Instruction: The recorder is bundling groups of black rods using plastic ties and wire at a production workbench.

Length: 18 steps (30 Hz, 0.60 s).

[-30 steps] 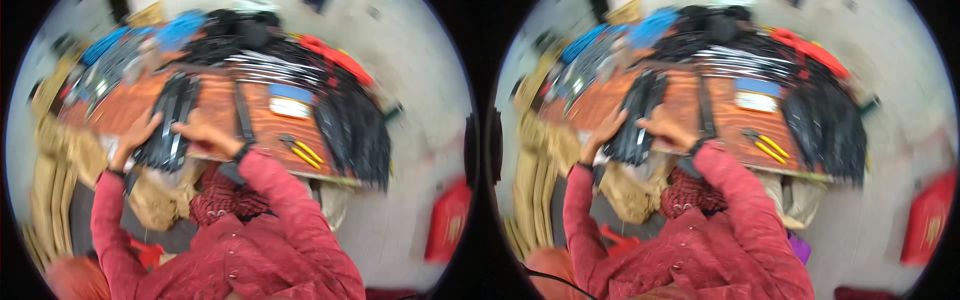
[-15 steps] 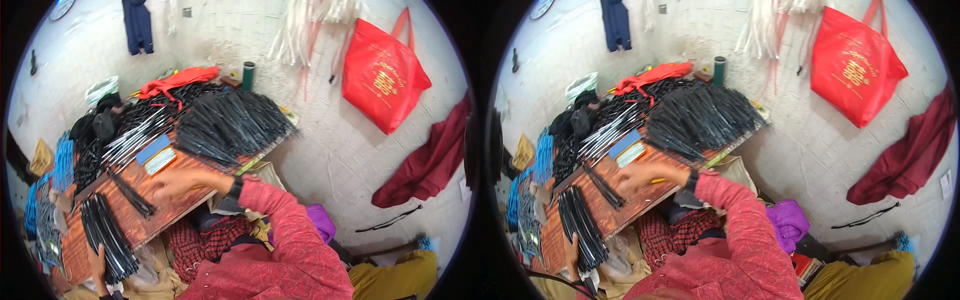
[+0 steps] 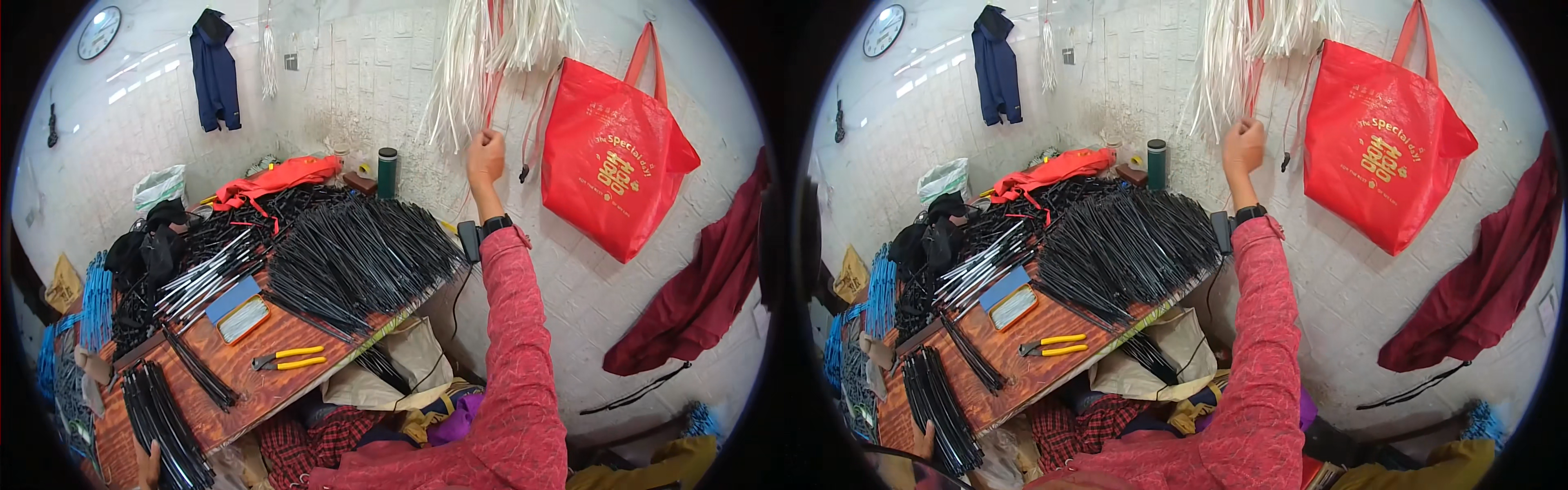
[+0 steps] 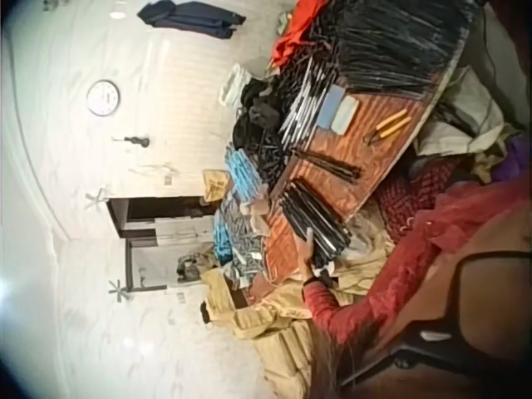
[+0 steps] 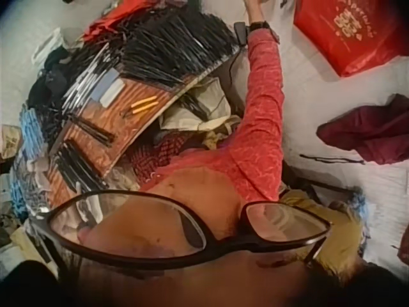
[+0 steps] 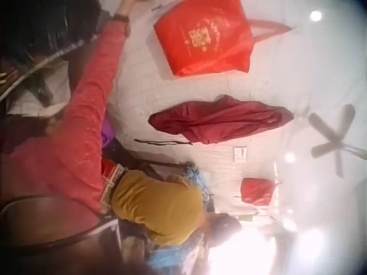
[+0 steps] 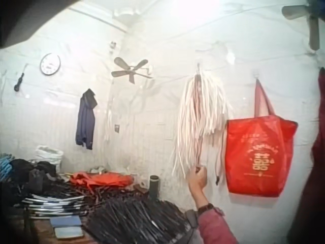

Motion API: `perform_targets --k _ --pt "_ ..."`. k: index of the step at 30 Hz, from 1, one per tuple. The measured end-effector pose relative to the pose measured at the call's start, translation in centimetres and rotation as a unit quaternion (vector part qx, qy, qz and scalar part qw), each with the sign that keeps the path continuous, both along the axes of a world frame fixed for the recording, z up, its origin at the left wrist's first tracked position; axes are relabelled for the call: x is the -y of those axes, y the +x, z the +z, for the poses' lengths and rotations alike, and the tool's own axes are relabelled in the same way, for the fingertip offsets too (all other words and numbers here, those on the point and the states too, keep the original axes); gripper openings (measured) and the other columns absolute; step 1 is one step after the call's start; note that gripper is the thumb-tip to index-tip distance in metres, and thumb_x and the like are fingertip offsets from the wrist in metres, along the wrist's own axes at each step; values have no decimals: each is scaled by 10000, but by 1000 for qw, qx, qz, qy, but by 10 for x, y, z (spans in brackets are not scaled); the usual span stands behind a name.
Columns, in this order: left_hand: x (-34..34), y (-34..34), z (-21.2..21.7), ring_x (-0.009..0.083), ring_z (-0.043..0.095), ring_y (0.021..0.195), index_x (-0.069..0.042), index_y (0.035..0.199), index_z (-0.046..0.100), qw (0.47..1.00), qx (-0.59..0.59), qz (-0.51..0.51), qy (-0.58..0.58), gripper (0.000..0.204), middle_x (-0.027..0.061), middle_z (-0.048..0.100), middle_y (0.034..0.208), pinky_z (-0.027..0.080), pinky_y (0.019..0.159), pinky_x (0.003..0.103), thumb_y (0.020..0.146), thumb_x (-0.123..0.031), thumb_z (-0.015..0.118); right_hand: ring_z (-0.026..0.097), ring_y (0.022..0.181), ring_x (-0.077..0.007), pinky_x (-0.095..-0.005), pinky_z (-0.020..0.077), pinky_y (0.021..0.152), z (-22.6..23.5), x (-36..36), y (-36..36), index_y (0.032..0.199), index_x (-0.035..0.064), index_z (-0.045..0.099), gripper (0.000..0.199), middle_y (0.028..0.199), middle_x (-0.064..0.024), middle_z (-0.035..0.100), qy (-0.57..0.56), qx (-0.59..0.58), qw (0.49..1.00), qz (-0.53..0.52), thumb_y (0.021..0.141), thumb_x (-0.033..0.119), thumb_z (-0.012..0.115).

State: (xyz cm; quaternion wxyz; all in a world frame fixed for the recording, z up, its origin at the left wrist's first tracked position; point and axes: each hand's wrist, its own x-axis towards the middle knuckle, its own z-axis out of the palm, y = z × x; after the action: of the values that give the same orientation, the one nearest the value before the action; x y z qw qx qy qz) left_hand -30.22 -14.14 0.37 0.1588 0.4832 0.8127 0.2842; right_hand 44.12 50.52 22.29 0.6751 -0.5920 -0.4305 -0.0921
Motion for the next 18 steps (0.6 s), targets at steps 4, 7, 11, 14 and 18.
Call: perform_targets --k 4,7,11,14,18 --pt "18 -33 -31 363 294 1467 1 1568 225 999 34 18 29 798 224 299 1591 244 1194 403 976 -366 613 667 972 -328 -437 521 841 -12 -4 10 1027 100 694 300 1050 -123 684 -49 1 999 21 847 331 633" --pt "-4 -14 -20 363 294 1467 4 1568 223 998 50 38 2 799 226 299 1591 243 1194 403 975 -365 613 672 942 -321 -435 526 822 -18 -4 23 987 103 710 289 1035 -116 689 -72 41 996 30 841 344 642" --pt "-4 -6 -13 364 294 1467 6 1567 222 997 59 52 -6 800 229 299 1590 241 1194 404 975 -365 612 694 919 -292 -409 530 808 -19 -2 23 957 88 740 324 978 -122 731 -71 41 996 23 826 372 655" --pt "-5 -2 -9 365 294 1467 9 1566 221 996 62 57 -7 801 231 299 1589 240 1194 404 975 -364 612 684 864 -304 -420 528 760 -24 1 25 915 97 725 270 942 -91 704 -87 51 994 40 835 350 675" --pt "-8 -2 -9 366 294 1467 12 1565 219 996 66 60 -8 802 234 299 1588 239 1195 404 974 -363 611 690 869 -270 -407 527 756 -31 7 26 911 94 724 283 945 -88 714 -96 38 988 119 815 360 709"
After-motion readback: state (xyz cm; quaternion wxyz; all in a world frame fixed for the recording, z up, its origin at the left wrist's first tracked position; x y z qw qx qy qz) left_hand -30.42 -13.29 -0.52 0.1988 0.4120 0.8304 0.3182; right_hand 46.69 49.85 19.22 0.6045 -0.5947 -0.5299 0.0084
